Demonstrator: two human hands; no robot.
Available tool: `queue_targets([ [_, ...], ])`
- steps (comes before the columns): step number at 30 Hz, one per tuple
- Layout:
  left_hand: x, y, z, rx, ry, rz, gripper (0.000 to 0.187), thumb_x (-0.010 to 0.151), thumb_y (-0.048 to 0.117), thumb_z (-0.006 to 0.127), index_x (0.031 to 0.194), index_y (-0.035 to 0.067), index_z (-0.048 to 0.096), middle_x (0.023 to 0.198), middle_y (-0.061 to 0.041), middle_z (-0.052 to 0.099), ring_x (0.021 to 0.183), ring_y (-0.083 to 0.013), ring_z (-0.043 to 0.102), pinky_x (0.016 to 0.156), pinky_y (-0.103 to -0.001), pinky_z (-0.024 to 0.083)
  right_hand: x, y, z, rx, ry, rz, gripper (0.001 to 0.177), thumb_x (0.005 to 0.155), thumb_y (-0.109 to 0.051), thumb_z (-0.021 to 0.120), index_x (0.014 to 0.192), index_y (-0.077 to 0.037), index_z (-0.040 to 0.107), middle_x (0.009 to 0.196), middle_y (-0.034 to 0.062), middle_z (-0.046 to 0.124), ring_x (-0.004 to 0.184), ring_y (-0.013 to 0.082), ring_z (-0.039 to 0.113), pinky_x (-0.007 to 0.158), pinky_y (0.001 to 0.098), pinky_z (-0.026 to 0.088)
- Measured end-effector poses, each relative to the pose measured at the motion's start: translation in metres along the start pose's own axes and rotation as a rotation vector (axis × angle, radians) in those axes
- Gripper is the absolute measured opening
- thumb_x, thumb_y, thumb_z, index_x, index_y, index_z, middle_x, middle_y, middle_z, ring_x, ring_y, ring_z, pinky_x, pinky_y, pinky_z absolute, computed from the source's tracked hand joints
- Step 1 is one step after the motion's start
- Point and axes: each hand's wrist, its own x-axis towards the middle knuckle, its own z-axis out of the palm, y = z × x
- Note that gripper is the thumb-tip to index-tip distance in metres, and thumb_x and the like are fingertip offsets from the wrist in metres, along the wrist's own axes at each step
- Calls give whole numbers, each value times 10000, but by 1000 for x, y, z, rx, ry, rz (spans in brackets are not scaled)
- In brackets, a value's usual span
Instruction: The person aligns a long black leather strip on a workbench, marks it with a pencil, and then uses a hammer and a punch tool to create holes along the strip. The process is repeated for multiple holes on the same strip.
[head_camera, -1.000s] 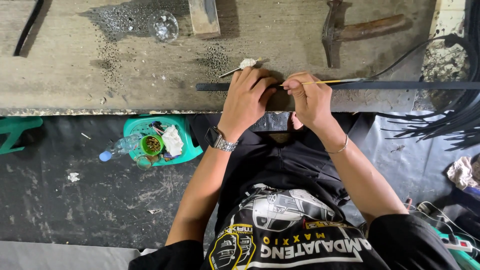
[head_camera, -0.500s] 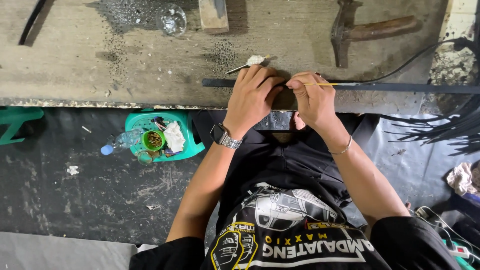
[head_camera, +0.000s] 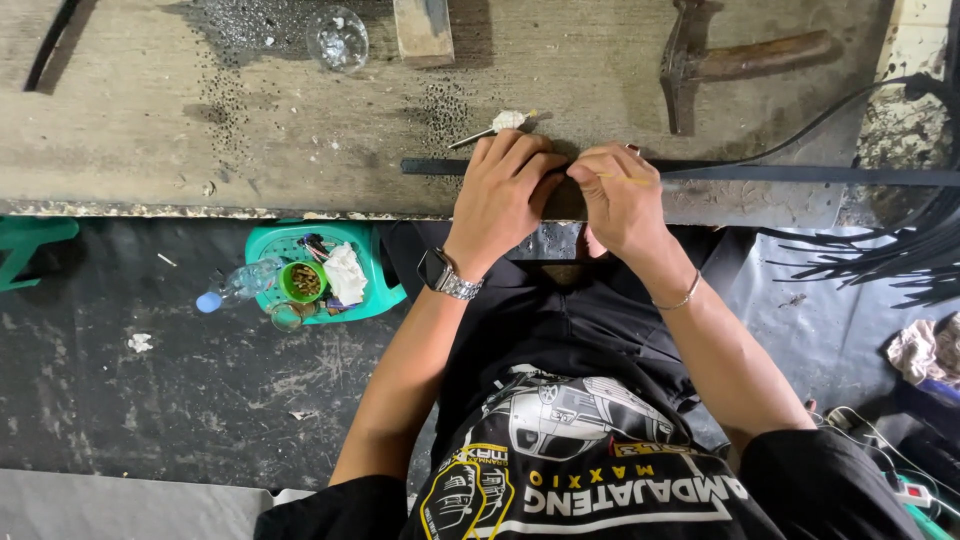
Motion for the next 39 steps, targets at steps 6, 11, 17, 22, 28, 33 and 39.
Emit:
queue_targets([
  [6,-1,-1,0,11,-18,-14,127,878,118,783,978,102,706,953,-37,628,912,-267,586,761,-362,422,13,-11,-1,-123,-51,-51,248,1102,-168,616,890,-46,659,842,114,690,711,373,664,666,451,561],
  [11,0,4,-1,17,10,-15,99,905,134,768,984,128,709,955,-13,647,906,-241,595,778,-341,435,-6,1,-24,88,76,199,314,1154,-190,516,917,-73,686,798,55,714,661,243,674,631,373,537],
  [17,-1,0,-1,40,-8,-2,98,922,123,756,1010,131,714,973,-8,638,925,-232,596,778,-330,431,-4,0,-29,124,59,146,280,1129,-129,550,930,-20,714,765,83,702,679,341,694,642,415,552],
  [22,4,8,-2,99,-12,7,204,869,138,805,1047,130,706,982,-19,622,926,-237,583,773,-346,433,-5,4,-27,131,65,140,249,1117,-119,567,940,-25,715,772,80,707,700,349,704,651,431,558],
  [28,8,9,14,97,-25,34,235,838,147,819,1047,137,711,990,-20,635,929,-243,577,780,-364,429,1,-1,-28,119,69,124,246,1116,-112,565,933,-28,705,759,90,697,682,372,692,639,446,557],
  [33,10,8,17,34,-38,38,184,853,117,793,1010,125,698,977,-25,637,897,-249,578,768,-363,420,-2,1,-28,150,82,124,247,1118,-100,558,929,-14,692,797,110,717,683,356,695,617,444,553],
  [39,14,12,11,37,-77,23,143,867,134,777,989,124,703,967,-19,647,895,-244,589,774,-365,410,2,-9,-27,113,83,89,231,1100,-124,590,918,-38,703,842,93,734,723,357,704,657,435,559],
])
